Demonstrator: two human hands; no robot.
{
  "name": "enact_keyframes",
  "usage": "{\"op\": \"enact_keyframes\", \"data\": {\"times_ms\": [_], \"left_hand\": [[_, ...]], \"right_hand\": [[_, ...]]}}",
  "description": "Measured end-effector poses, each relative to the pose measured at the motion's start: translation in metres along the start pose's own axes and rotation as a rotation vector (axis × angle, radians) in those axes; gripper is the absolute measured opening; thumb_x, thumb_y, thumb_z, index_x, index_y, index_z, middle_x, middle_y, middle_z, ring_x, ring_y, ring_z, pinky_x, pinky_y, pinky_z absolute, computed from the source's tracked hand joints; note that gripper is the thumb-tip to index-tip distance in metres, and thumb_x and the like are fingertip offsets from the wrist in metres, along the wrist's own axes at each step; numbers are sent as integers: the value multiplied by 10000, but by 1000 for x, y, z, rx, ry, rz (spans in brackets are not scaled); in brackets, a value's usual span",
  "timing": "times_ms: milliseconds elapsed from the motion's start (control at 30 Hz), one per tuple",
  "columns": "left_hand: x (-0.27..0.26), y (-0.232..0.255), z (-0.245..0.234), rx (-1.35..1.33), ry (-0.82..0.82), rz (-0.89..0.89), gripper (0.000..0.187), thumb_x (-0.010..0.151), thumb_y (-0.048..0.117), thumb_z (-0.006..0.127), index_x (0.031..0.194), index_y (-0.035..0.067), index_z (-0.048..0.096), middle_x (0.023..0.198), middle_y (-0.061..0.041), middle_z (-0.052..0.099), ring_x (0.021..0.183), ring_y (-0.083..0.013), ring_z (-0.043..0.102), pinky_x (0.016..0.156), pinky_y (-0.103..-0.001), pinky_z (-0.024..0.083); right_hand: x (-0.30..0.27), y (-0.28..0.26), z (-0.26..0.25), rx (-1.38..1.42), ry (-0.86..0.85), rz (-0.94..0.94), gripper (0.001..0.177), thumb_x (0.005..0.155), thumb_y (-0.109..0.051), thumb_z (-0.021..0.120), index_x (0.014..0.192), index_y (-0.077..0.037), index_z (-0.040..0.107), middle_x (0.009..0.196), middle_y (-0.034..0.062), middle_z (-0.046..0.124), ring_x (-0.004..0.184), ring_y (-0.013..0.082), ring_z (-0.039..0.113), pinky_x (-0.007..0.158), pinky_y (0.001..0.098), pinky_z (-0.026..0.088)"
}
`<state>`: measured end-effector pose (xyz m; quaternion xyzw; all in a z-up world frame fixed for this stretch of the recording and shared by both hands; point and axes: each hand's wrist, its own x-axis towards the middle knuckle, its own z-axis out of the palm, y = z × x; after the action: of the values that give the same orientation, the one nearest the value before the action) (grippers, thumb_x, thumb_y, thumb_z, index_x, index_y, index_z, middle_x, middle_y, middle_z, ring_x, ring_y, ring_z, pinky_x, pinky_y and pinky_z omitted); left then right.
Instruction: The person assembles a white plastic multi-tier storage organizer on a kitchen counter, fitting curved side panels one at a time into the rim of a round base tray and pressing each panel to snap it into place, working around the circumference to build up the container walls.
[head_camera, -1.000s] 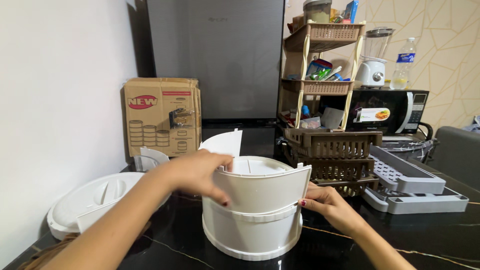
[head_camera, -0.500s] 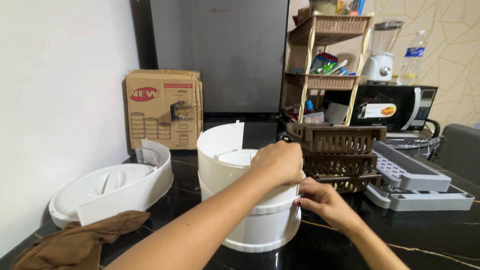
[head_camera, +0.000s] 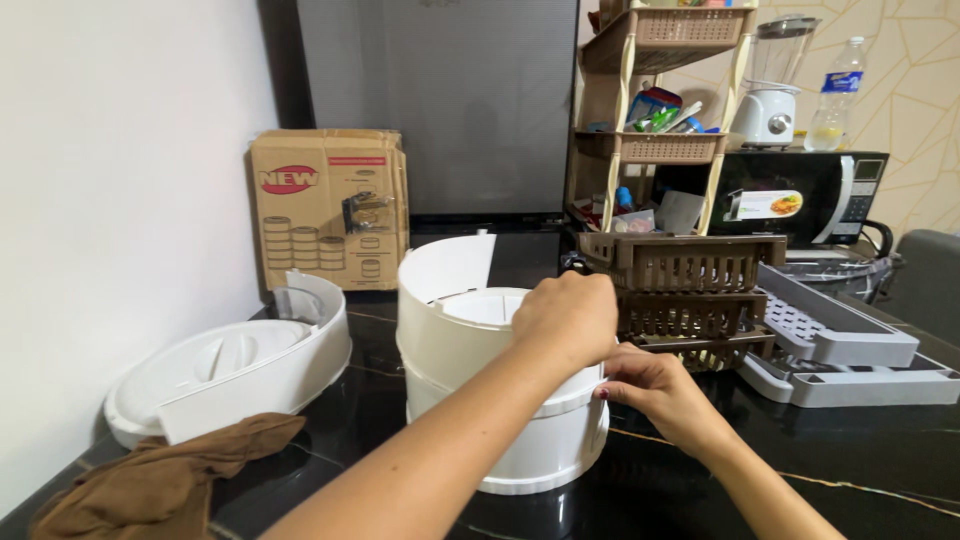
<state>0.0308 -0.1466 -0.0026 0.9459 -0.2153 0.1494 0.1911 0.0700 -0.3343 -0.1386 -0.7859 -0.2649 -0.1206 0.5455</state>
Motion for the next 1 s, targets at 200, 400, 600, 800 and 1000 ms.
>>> {"op": "enact_keyframes", "data": {"times_ms": [200,400,600,800,1000], "left_hand": [[-1,-3,-4,23,-71,60,317,757,181,794,1065,110,772,1192,-143,725,1120,-350,696,887,-487,583],[3,-3,-15,40,-165,91,404,708,281,840,1074,128,768,1178,-160,727,1101,-353,703,912,-468,577],[16,-2,-9,142,-69,160,337,680,219,813,997,105,802,1104,-173,764,1023,-343,742,863,-451,606],[12,-4,3,127,8,193,320,737,214,820,1025,81,777,1136,-201,709,1035,-373,717,861,-459,592],[7,-6,11,105,-16,174,371,715,218,853,1046,81,756,1139,-161,725,1070,-348,709,863,-445,594]], "right_hand": [[-1,10,-1,17,3,-54,158,870,-29,721,995,56,767,1021,69,683,977,156,637,929,318,517],[0,29,9,329,104,4,162,926,-62,650,1027,28,739,984,53,684,957,134,610,909,301,482],[-1,37,4,263,71,-86,165,952,-87,643,973,45,741,991,27,662,959,116,614,914,297,487],[0,33,8,292,138,2,164,945,-107,640,952,18,744,893,20,696,881,103,618,862,292,505],[1,25,-1,27,95,-96,157,953,-104,658,963,29,740,892,26,725,869,80,609,836,276,508]]}}
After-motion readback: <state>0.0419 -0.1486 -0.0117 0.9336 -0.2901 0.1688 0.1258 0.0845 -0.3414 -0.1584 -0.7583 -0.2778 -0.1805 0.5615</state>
